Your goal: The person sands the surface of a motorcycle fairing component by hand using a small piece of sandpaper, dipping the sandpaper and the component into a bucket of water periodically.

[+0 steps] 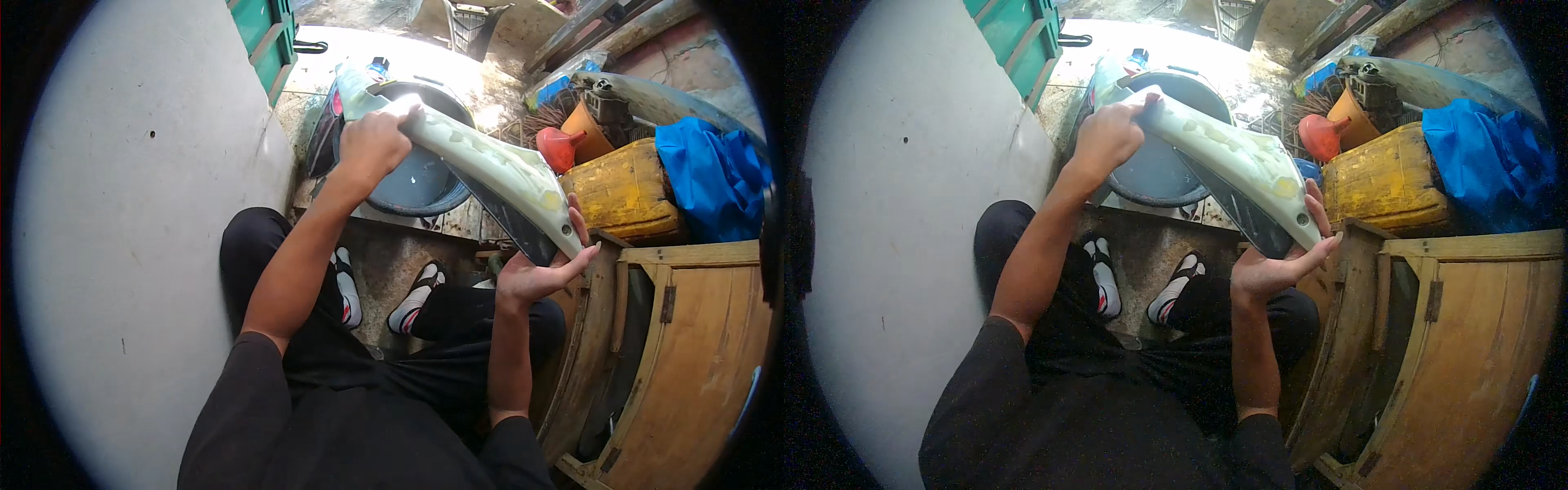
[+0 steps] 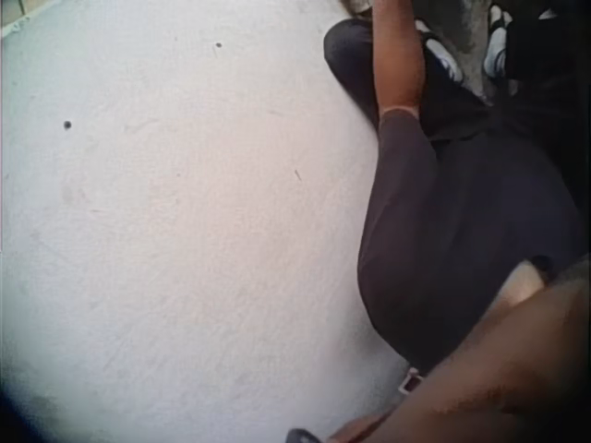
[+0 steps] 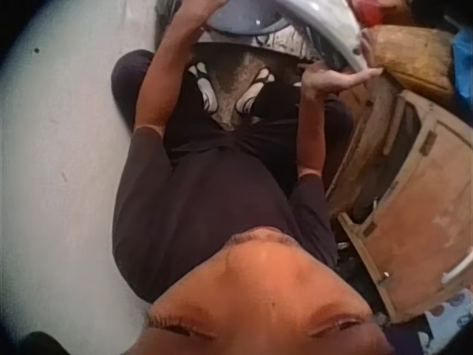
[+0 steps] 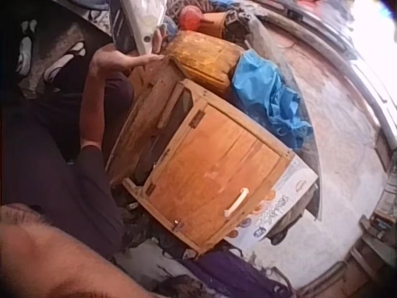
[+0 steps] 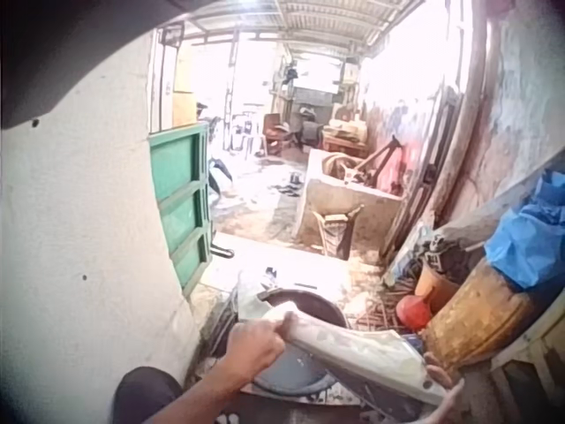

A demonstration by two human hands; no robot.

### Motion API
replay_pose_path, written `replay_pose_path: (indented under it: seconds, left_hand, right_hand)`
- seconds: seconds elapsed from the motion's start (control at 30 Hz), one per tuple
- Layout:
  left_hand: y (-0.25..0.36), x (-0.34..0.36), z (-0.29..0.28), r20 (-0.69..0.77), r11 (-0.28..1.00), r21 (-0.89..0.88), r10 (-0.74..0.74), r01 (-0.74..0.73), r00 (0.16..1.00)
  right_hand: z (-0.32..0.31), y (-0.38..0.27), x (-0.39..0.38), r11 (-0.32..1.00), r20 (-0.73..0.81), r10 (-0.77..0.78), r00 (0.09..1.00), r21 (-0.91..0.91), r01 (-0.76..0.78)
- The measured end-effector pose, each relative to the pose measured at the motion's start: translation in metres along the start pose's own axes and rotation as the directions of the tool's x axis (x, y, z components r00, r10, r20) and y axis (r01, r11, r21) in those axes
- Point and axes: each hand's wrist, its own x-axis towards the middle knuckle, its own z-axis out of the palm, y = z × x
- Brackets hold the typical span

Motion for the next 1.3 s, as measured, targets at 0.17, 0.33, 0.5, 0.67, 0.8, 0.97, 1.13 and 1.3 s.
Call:
replay_pose_path:
  seconds: [0.17, 0.33, 0.5, 0.67, 0.8, 0.97, 1.13, 1.3]
  left_hand:
    - [0.011, -0.012, 0.014, -0.128, 0.760, -0.437, 0.476, -0.481, 0.870]
    - [-0.006, 0.000, 0.002, -0.053, 0.990, 0.030, -0.136, 0.138, 0.989]
    - [0.016, -0.009, 0.016, -0.185, 0.780, -0.430, 0.417, -0.455, 0.890]
    - [0.001, 0.000, 0.001, -0.037, 0.995, -0.097, -0.018, 0.014, 0.999]
    - [0.013, -0.003, 0.011, -0.152, 0.864, -0.337, 0.342, -0.374, 0.927]
    - [-0.002, 0.003, -0.001, -0.111, 0.990, -0.123, 0.051, -0.065, 0.993]
    - [0.011, -0.007, -0.007, -0.186, 0.795, -0.429, 0.387, -0.429, 0.903]
    - [0.004, -0.004, -0.026, 0.022, 0.964, -0.263, 0.047, -0.040, 0.999]
  right_hand:
    - [-0.003, 0.004, 0.002, 1.000, 0.004, -0.009, 1.000, 0.006, 0.009]
    - [-0.001, 0.000, 0.001, 1.000, 0.040, -0.023, 0.999, 0.002, 0.023]
    - [-0.001, 0.002, 0.001, 0.999, 0.017, -0.005, 1.000, 0.042, 0.004]
    - [0.000, 0.002, 0.000, 0.999, 0.053, -0.017, 0.998, 0.037, 0.015]
    - [-0.001, 0.002, -0.002, 0.998, 0.076, -0.019, 0.997, 0.069, 0.014]
    - [-0.005, 0.004, -0.002, 0.997, 0.171, -0.080, 0.982, 0.022, 0.077]
    - [-0.010, 0.007, -0.007, 0.995, 0.226, -0.096, 0.969, 0.030, 0.092]
    - [-0.011, 0.007, -0.007, 0.994, 0.264, -0.107, 0.958, 0.031, 0.103]
